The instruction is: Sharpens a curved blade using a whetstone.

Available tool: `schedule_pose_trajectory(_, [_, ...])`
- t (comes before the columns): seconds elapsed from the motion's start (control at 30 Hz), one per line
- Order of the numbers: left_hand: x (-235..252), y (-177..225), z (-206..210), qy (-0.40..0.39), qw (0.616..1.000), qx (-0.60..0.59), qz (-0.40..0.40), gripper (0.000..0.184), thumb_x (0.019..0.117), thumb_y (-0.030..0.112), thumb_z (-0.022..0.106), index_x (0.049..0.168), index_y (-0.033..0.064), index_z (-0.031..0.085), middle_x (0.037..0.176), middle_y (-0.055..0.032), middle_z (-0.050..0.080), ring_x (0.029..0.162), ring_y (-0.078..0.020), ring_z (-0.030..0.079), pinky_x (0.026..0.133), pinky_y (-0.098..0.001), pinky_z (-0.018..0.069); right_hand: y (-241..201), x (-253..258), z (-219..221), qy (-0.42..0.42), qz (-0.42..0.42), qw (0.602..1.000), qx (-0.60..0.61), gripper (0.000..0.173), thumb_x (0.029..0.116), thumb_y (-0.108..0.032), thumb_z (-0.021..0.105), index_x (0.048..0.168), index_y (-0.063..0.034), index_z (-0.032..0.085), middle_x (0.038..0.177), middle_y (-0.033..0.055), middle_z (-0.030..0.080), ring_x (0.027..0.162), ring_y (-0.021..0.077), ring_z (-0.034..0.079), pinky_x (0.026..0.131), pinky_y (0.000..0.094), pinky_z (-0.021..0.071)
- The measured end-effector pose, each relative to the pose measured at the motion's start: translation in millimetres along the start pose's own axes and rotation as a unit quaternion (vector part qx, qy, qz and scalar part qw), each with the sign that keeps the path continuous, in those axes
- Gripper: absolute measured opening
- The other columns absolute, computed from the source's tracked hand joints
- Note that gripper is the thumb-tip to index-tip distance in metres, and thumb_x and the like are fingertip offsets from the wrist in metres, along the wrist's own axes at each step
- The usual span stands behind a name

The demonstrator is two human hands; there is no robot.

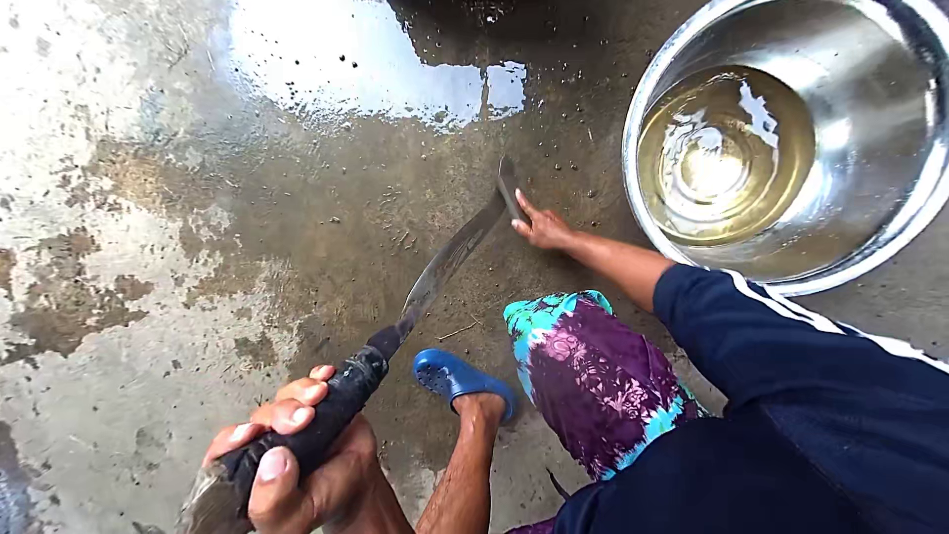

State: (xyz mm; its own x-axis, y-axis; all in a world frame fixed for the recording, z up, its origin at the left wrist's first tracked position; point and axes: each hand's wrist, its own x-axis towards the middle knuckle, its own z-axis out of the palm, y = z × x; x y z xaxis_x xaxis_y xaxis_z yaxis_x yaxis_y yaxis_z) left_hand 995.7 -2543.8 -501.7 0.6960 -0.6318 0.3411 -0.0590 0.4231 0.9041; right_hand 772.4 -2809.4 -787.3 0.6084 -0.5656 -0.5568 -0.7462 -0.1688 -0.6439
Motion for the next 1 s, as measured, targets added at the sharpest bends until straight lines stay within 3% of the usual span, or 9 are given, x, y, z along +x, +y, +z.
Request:
schedule_pose_trajectory(0.13, [2.3,7.1,11.9,-0.055,0.998,0.005,0.003,0.028,0.0893,0.029,0.075,0.108,0.0103,0.065,0.084,-0.007,0.071,0.085,-0.0265,0.071,0.09,-0.0503,0.0582,-10.8,65.5,-40.4,0.008,0.033,0.999,-0.012,0.074,0.108,-0.054,0.036,0.168,-0.0213,0.005,0.116,0.024,0.071,0.104,0.0442,0.07,0.093,0.0651,0.0519])
schedule_pose_trajectory(0.27, [5.7,8.1,17.3,-0.086,0.996,0.003,0.008,0.026,0.0913,0.028,0.073,0.11,0.0105,0.065,0.087,-0.007,0.072,0.087,-0.0264,0.071,0.089,-0.0486,0.0582,-3.2,18.9,-29.6,-0.01,0.008,1.0,0.008,0.075,0.1078,-0.049,0.043,0.168,-0.0218,0.007,0.113,0.0245,0.071,0.1,0.0431,0.07,0.092,0.0632,0.0525])
schedule_pose_trajectory(0.43, [4.0,13.2,24.2,-0.101,0.995,0.017,0.008,0.028,0.0902,0.027,0.074,0.111,0.0108,0.065,0.087,-0.0065,0.072,0.085,-0.0263,0.071,0.089,-0.0483,0.0581,-10.8,69.9,-47.1,0.004,0.018,1.0,0.025,0.074,0.1085,-0.052,0.037,0.168,-0.0216,0.005,0.13,0.0245,0.067,0.111,0.0442,0.068,0.098,0.0652,0.0497])
schedule_pose_trajectory(0.57, [9.7,8.9,20.7,-0.099,0.995,0.0,0.008,0.028,0.0907,0.027,0.073,0.112,0.0102,0.065,0.088,-0.0064,0.072,0.086,-0.0258,0.071,0.088,-0.0475,0.0581,2.5,8.3,-23.5,-0.001,0.008,0.999,0.036,0.074,0.1084,-0.045,0.044,0.168,-0.0193,0.007,0.115,0.0262,0.07,0.1,0.0435,0.07,0.093,0.0635,0.0527])
schedule_pose_trajectory(0.73, [7.3,7.3,16.8,-0.103,0.995,0.012,0.009,0.027,0.0919,0.027,0.072,0.112,0.0108,0.064,0.09,-0.0058,0.072,0.088,-0.0253,0.071,0.091,-0.0478,0.0577,-3.5,72.0,-48.8,0.016,0.024,0.999,-0.022,0.074,0.1078,-0.052,0.038,0.168,-0.0229,0.005,0.116,0.0238,0.072,0.103,0.044,0.07,0.092,0.0646,0.052])
schedule_pose_trajectory(0.83, [15.4,4.5,7.5,-0.1,0.995,0.005,0.012,0.028,0.0917,0.027,0.071,0.112,0.0097,0.066,0.089,-0.0061,0.072,0.086,-0.0257,0.071,0.09,-0.0485,0.0582,-5.6,38.3,-30.1,0.023,0.022,0.999,0.012,0.075,0.1073,-0.051,0.042,0.168,-0.0229,0.006,0.108,0.0224,0.072,0.095,0.0411,0.071,0.087,0.0637,0.0549])
schedule_pose_trajectory(0.9, [15.7,3.5,6.6,-0.096,0.995,-0.001,0.008,0.027,0.091,0.026,0.072,0.111,0.0096,0.066,0.089,-0.0061,0.072,0.087,-0.0255,0.071,0.09,-0.0484,0.0579,-2.4,19.2,-22.6,0.011,0.015,1.0,0.012,0.077,0.1059,-0.05,0.046,0.168,-0.0241,0.008,0.109,0.0228,0.072,0.096,0.0418,0.071,0.088,0.064,0.0535])
schedule_pose_trajectory(1.0, [11.1,8.8,9.9,-0.112,0.994,0.015,-0.002,0.026,0.0917,0.027,0.072,0.111,0.011,0.066,0.091,-0.0054,0.072,0.09,-0.0251,0.07,0.092,-0.0473,0.057,-7.9,60.0,-40.3,0.018,0.013,1.0,0.007,0.075,0.1064,-0.054,0.042,0.168,-0.0242,0.01,0.116,0.024,0.071,0.103,0.0438,0.07,0.092,0.0658,0.052])
